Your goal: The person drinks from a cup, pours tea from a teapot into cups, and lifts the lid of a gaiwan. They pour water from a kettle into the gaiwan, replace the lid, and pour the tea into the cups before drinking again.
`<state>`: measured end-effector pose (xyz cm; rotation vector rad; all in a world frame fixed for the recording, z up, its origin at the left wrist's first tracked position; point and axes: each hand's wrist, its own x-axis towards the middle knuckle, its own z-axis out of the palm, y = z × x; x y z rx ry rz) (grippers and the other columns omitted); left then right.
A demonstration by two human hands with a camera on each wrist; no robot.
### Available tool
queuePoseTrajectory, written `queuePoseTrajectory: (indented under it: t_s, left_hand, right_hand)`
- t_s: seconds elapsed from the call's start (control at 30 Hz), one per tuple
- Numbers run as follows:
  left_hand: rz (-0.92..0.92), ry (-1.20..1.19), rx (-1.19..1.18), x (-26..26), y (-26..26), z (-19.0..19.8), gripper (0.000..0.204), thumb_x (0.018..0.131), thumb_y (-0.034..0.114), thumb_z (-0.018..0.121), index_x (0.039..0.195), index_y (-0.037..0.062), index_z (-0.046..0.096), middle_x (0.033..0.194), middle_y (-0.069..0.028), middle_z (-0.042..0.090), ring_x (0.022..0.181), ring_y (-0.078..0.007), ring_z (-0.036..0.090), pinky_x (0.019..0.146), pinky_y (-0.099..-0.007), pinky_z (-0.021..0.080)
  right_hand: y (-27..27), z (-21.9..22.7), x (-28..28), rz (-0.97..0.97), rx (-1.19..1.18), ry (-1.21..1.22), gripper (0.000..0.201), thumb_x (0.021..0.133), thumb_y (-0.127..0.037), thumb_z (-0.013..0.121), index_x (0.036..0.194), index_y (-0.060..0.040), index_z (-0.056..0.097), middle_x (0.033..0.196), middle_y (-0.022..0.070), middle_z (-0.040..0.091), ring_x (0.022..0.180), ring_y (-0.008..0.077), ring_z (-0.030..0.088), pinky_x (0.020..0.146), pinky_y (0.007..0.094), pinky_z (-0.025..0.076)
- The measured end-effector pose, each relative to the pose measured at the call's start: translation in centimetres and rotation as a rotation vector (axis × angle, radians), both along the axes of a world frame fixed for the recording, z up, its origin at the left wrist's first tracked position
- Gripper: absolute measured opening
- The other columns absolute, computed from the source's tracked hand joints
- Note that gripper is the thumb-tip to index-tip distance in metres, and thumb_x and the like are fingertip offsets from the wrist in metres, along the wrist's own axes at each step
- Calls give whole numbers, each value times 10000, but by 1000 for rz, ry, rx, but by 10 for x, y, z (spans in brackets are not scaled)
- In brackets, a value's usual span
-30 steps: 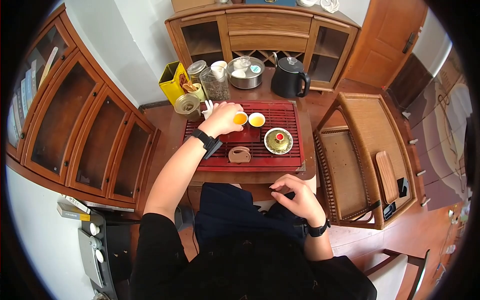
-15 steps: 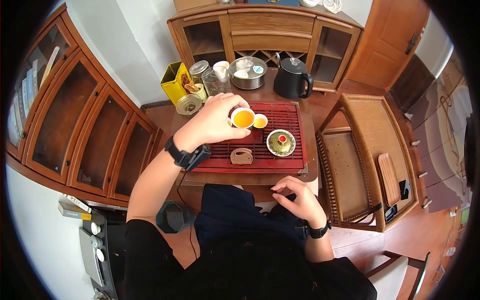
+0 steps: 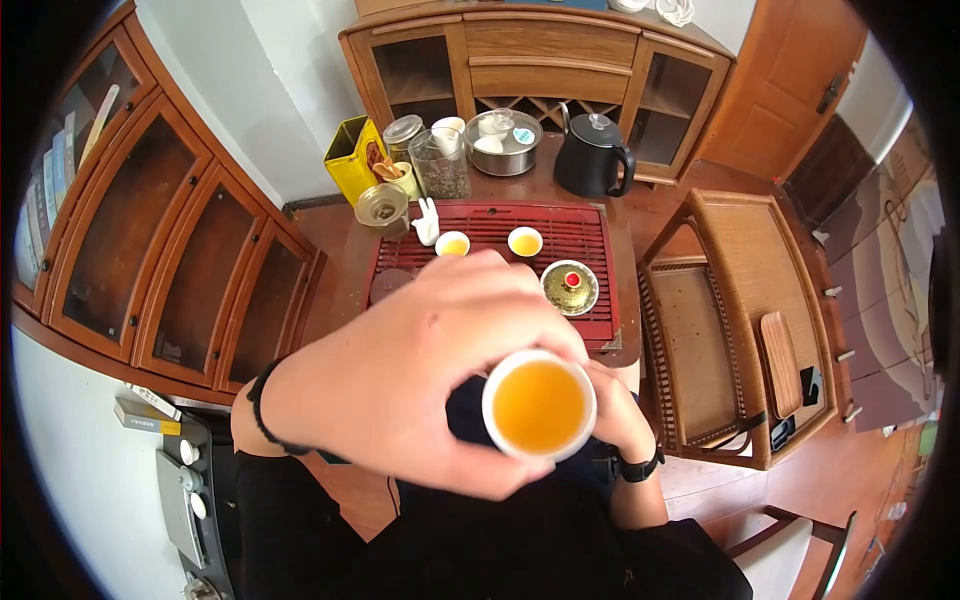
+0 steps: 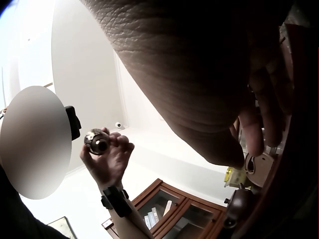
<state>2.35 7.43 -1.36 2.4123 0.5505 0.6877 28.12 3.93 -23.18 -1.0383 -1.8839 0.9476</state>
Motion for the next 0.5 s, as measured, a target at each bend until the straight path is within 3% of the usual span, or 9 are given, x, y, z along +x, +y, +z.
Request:
queuePoseTrajectory:
  t_s: [0.27, 0.33, 0.4, 0.5]
  left_hand:
    - [-101, -87, 12, 9, -25, 4, 500, 723, 360, 891, 1127, 95, 762, 962, -22, 659, 889, -246, 623, 816, -384, 417]
    - [-227, -256, 492, 10, -13, -19, 479, 567, 146, 892, 1003, 55, 715, 960, -75, 570, 808, -239, 562, 735, -351, 403]
    - [-228, -229, 497, 13, -18, -22, 472, 538, 164, 883, 971, 98, 706, 934, -43, 559, 814, -241, 548, 765, -373, 375]
    - [-144, -434, 355, 27, -35, -32, 465, 535, 160, 884, 957, 96, 699, 914, -47, 552, 812, -235, 544, 753, -370, 379]
  right_hand:
    - [0, 2, 0, 31, -57, 21, 173, 877, -23, 754, 1045, -15, 715, 968, 80, 692, 870, 199, 708, 713, 299, 558]
    - [0, 2, 0, 30, -61, 18, 172, 878, -24, 753, 1045, -15, 714, 967, 79, 692, 869, 198, 708, 714, 299, 557]
    - [0, 2, -1, 28, -56, 14, 170, 880, -25, 753, 1045, -14, 713, 964, 77, 691, 867, 197, 708, 714, 298, 556]
    - [0, 5, -1, 31, -65, 8, 164, 881, -25, 753, 1039, -11, 709, 956, 78, 689, 864, 197, 709, 714, 297, 556]
